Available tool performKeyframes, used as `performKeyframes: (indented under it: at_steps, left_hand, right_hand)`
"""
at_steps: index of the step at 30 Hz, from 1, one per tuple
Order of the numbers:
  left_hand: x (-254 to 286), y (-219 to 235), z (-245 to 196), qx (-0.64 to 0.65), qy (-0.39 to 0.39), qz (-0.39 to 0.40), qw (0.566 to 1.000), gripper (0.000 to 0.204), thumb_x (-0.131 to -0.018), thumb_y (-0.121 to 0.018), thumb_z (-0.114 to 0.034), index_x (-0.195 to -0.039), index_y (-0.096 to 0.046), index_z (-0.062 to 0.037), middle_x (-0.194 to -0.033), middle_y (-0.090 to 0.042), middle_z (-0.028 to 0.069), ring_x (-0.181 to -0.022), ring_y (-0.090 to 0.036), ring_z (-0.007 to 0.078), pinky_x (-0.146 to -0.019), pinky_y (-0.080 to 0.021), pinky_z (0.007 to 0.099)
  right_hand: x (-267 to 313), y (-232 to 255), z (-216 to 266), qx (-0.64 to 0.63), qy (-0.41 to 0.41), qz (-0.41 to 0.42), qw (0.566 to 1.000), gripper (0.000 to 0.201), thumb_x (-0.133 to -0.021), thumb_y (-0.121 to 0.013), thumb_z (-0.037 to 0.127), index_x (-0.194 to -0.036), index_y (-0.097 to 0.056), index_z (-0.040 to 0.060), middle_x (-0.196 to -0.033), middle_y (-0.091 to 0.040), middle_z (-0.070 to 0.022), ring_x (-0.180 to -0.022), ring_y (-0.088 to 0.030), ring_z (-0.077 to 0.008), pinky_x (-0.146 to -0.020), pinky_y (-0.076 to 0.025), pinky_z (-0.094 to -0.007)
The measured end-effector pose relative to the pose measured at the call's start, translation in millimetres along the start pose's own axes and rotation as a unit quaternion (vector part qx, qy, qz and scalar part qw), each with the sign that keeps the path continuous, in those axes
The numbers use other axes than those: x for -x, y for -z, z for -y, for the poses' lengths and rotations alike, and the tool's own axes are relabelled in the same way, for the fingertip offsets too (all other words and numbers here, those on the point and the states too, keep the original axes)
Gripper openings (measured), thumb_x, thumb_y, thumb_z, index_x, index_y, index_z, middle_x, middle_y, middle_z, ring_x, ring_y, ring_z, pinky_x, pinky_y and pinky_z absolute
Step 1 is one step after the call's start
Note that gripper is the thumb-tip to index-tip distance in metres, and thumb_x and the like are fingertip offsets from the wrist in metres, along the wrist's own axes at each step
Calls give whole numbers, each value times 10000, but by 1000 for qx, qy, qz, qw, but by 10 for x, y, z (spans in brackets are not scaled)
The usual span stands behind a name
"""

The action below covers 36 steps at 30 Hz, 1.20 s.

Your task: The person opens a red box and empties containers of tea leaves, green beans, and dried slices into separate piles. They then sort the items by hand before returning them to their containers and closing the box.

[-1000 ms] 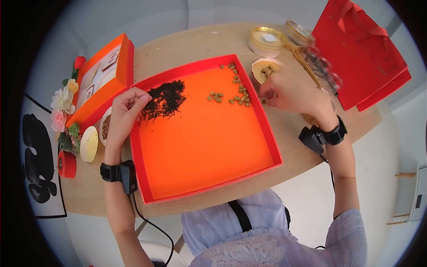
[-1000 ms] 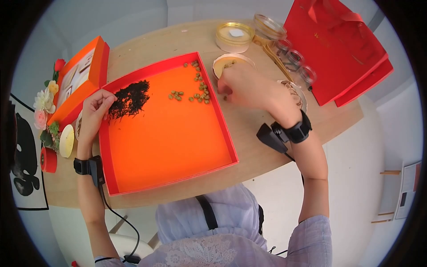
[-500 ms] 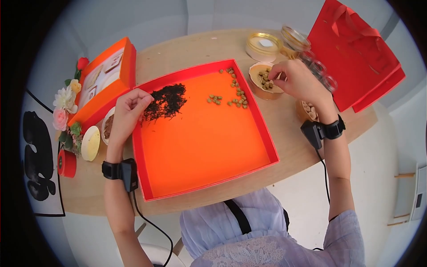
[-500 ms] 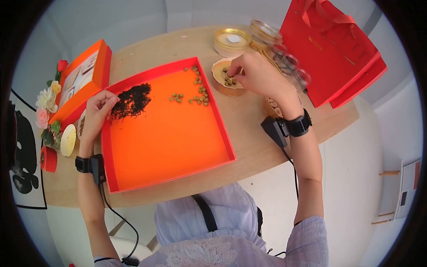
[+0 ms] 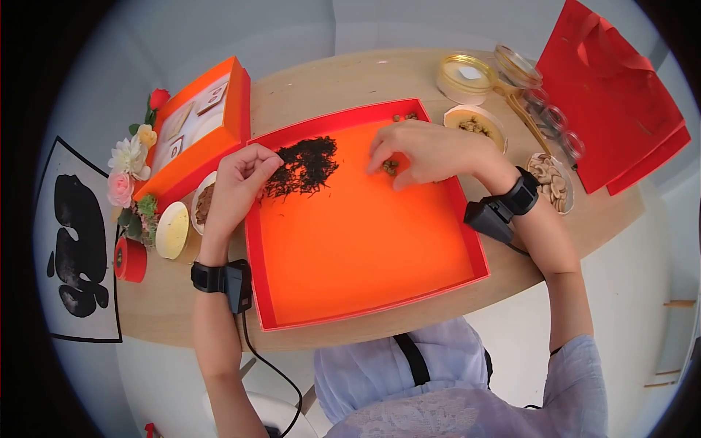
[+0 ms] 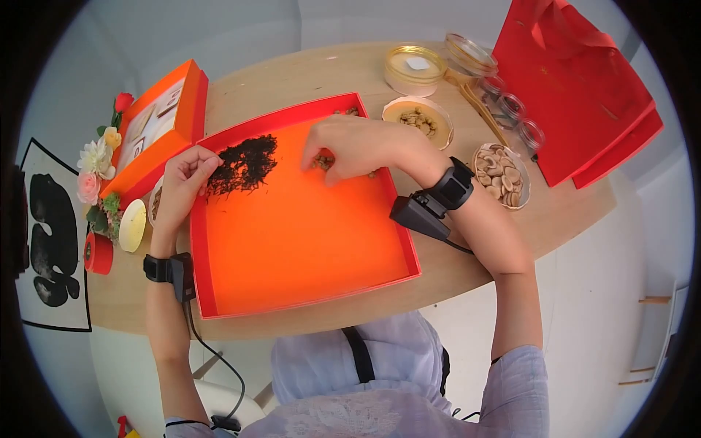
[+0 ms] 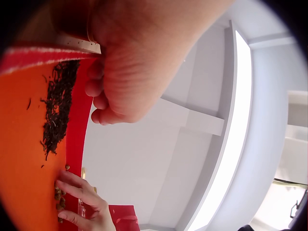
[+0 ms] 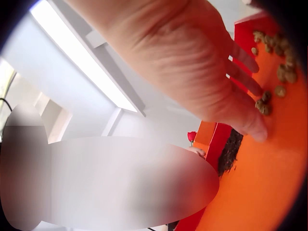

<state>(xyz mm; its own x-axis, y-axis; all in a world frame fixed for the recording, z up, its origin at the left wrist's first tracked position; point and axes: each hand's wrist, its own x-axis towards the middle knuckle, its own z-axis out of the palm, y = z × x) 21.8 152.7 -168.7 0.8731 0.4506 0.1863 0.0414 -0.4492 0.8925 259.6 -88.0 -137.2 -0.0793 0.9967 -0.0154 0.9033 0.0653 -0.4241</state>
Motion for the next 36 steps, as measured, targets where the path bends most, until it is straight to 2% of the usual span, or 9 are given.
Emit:
performKeyframes:
  at_steps: [2, 7, 10, 17, 20, 22, 28, 35, 36]
  left_hand:
    - [-1, -10, 14, 12, -5, -1, 1000, 138, -1004, -656, -145, -943, -683, -24, -653, -518, -94, -557, -422, -9, -515, -329, 184]
    - [-8, -5, 14, -12, 2, 2, 1000, 168, -1016, -643, -181, -959, -673, -26, -659, -528, -68, -543, -426, 11, -517, -335, 187]
    - [3, -1, 3, -10, 5, -1, 1000, 168, -1016, -644, -186, -964, -672, -29, -658, -528, -65, -541, -422, 14, -515, -336, 187]
    - [0, -2, 12, 11, 11, -7, 1000, 138, -1005, -655, -145, -960, -676, -16, -649, -524, -77, -528, -412, 1, -500, -325, 185]
    - [-2, 9, -8, -14, 7, -2, 1000, 136, -1006, -650, -144, -964, -678, -18, -646, -519, -76, -528, -411, 4, -503, -317, 185]
    - [4, 13, -13, -16, 8, 3, 1000, 140, -1011, -643, -157, -960, -672, -29, -663, -515, -77, -549, -413, 5, -518, -323, 185]
    - [4, 23, -6, -19, 19, 4, 1000, 163, -1024, -634, -188, -951, -669, -47, -693, -523, -82, -582, -420, 5, -540, -342, 183]
    - [17, 19, -36, -25, 20, 4, 999, 181, -1032, -631, -207, -954, -674, -49, -708, -535, -80, -585, -424, 6, -546, -352, 185]
    - [16, 21, -34, -25, 20, 4, 999, 181, -1032, -631, -207, -954, -674, -49, -708, -535, -80, -585, -424, 6, -546, -352, 185]
  right_hand:
    - [0, 2, -48, 5, 1, -5, 1000, 344, -796, -773, 87, -1137, -740, 60, -1179, -674, -101, -1144, -605, -277, -993, -476, -384]
    - [19, -41, -138, -79, -31, -9, 996, 184, -787, -756, 8, -969, -735, 19, -994, -666, -76, -847, -645, -205, -760, -522, -345]
    - [44, -24, -105, -92, -52, -4, 994, 138, -800, -735, -8, -936, -714, 9, -939, -669, -85, -804, -655, -200, -709, -522, -332]
    - [44, 0, -81, -99, -30, -7, 995, 94, -806, -707, 16, -897, -695, -4, -775, -668, -93, -744, -661, -195, -654, -518, -328]
    - [57, 27, -46, -98, -63, -4, 993, 76, -801, -676, 7, -872, -687, -19, -723, -664, -93, -700, -672, -189, -628, -516, -321]
    - [55, 17, -82, -90, -26, -12, 996, 73, -789, -662, -6, -855, -683, -30, -684, -661, -93, -632, -678, -188, -586, -508, -311]
    - [58, 12, -78, -110, -62, -7, 992, 47, -787, -665, 0, -813, -674, -38, -665, -671, -102, -582, -672, -187, -559, -505, -306]
    - [24, -17, -140, -102, -63, -3, 993, 58, -805, -690, 15, -805, -686, -43, -696, -695, -115, -614, -682, -190, -582, -520, -320]
    - [21, -34, -169, -88, -41, -27, 995, 70, -808, -703, 25, -803, -688, -43, -701, -699, -116, -637, -687, -191, -599, -526, -329]
